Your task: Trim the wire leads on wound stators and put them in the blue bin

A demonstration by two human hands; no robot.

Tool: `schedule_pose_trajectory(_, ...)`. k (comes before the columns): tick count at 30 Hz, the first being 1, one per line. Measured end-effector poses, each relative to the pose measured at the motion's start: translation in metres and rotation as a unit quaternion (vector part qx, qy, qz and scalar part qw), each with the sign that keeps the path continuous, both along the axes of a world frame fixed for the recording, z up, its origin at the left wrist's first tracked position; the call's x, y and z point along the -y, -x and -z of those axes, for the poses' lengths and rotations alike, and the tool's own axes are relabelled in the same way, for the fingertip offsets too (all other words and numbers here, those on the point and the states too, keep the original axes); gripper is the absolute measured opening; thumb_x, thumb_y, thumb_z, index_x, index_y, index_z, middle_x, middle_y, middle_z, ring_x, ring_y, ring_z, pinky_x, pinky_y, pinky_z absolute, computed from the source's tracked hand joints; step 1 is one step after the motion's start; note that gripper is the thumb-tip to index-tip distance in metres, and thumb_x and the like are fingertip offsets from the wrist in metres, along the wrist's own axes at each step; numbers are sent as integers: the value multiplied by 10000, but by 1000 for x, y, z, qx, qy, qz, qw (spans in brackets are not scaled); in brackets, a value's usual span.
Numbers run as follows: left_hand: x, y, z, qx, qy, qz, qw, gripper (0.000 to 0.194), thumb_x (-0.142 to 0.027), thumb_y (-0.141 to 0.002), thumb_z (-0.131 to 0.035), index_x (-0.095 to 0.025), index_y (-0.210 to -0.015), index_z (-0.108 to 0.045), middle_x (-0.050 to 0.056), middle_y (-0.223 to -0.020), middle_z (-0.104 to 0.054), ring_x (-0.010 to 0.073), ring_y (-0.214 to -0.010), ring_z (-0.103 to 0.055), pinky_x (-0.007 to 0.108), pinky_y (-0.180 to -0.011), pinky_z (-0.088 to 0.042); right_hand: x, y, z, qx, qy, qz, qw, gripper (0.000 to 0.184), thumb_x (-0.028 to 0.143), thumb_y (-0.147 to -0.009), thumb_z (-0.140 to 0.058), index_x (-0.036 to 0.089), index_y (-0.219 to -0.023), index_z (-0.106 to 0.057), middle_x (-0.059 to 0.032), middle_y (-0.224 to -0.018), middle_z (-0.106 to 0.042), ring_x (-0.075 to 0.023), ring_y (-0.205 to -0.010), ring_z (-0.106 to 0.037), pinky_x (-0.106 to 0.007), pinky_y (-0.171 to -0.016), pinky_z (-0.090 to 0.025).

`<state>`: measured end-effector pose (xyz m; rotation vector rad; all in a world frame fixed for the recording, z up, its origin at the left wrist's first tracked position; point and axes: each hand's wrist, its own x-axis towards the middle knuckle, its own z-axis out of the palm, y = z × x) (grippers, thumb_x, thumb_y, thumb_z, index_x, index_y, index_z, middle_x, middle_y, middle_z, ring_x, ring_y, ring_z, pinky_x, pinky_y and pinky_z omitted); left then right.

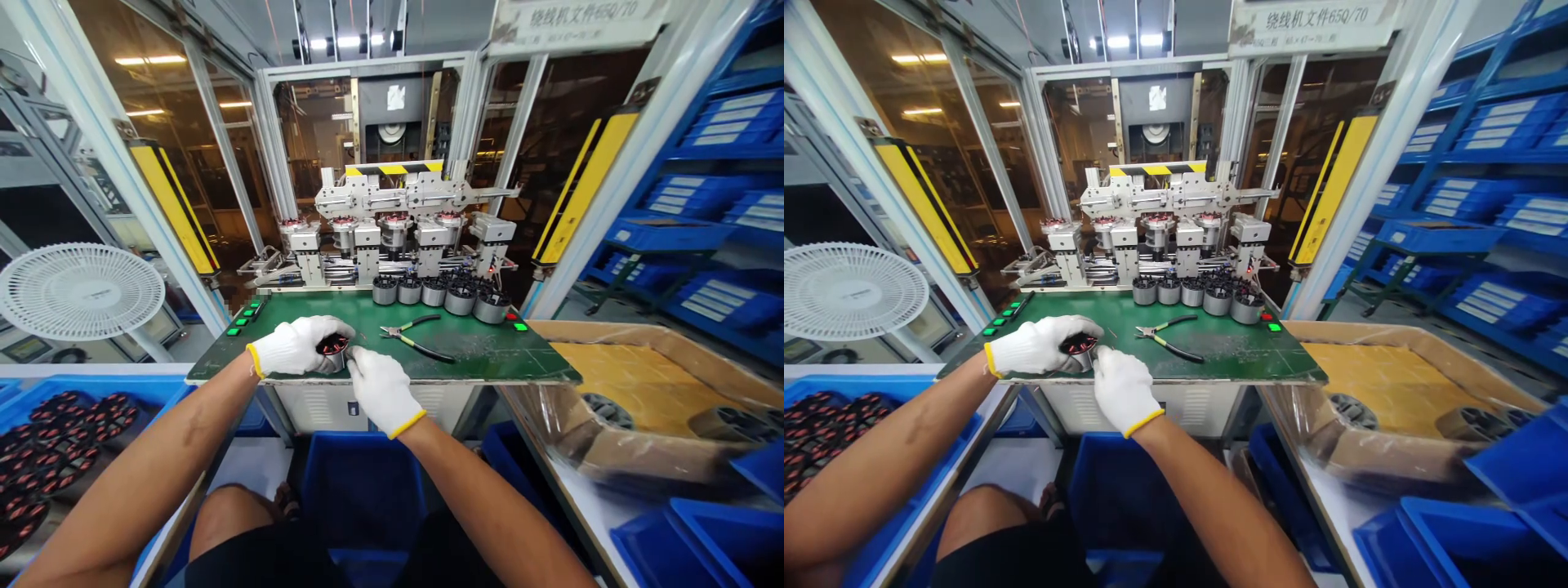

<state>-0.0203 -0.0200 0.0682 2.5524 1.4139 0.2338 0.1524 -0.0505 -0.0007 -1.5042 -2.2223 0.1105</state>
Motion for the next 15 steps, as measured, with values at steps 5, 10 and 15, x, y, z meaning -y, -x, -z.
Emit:
schedule_pose_trajectory(5, -1, 3, 3, 45, 25, -12, 999, 545, -355, -654, -616, -269, -1191, -578, 4, -1161, -631, 210, -1019, -593, 269, -864, -467, 1, -14, 2, 123, -13, -9, 992, 353, 327, -958, -288, 239, -1122, -589, -77, -862, -687, -211, -761, -649, -299, -676, -436)
schedule_pose_trajectory(10, -4, 5, 6, 56, 22, -6, 998, 512, -338, -642, -629, -310, -1152, -598, -30, -1126, -648, 195, -980, -608, 254, -828, -470, 10, -53, -26, 195, -12, -13, 981, 337, 321, -947, -329, 233, -1077, -628, -74, -847, -693, -208, -737, -642, -290, -659, -406)
schedule_pose_trajectory(15, -14, -6, 15, 50, 55, -72, 995, 460, -300, -578, -670, -284, -1036, -640, -19, -956, -691, 206, -824, -645, 256, -678, -499, 7, -44, -86, 204, -132, -26, 970, 366, 348, -947, -331, 190, -1025, -653, -108, -930, -668, -249, -838, -612, -337, -741, -398)
